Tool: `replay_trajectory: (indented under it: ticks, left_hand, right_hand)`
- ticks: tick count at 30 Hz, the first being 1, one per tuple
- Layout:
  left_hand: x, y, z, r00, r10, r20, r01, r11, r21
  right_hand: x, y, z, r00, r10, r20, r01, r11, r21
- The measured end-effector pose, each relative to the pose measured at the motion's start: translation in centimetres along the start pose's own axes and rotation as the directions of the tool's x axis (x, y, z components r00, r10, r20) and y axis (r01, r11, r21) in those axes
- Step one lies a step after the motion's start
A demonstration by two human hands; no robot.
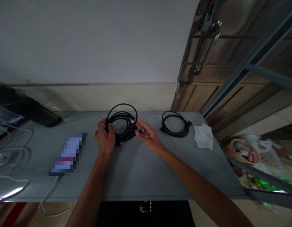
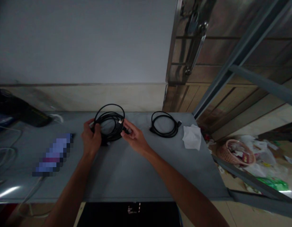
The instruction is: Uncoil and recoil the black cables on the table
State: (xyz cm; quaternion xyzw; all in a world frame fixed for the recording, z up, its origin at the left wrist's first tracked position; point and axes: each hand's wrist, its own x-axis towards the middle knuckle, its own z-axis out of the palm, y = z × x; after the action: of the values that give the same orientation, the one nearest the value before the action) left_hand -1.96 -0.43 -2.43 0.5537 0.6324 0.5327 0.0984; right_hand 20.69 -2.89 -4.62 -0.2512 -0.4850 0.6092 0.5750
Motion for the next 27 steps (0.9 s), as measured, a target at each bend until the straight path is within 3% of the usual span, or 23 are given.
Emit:
replay_trajectory:
  ticks: [5,10,17,22,27]
  left_hand:
    - [-0.1,0.7,-0.1,1.000,0.006,0.017,-0.004,0.995,-0.098]
    - [-0.2,1.5,0.0,0.994,-0.098,0.046,0.107,0.946,-0.307]
    - [0.0,2.6,0.2,0.947,-0.294,0.128,0.311,0.748,-0.586]
    - [0.4,2.8,0.0,0.918,-0.354,0.179,0.381,0.658,-0.650]
    - [0.3,2.9,0.1,0.920,-0.362,0.149,0.371,0.688,-0.623]
  right_hand:
    - [0.0,0.4,0.2,0.999,-0.004,-0.038,0.006,0.999,0.044]
    - [0.0,0.6,0.2,1.000,0.014,-0.012,-0.014,0.999,0.035]
    - [-0.2,0.5,0.1,0.994,0.066,0.086,-0.064,0.998,-0.028]
    - [-0.5,0.0,0.3,0.989,0.063,0.134,-0.051,0.994,-0.093]
    - [-0.5,0.6,0.2,0.996,0.052,0.070,-0.045,0.994,-0.099]
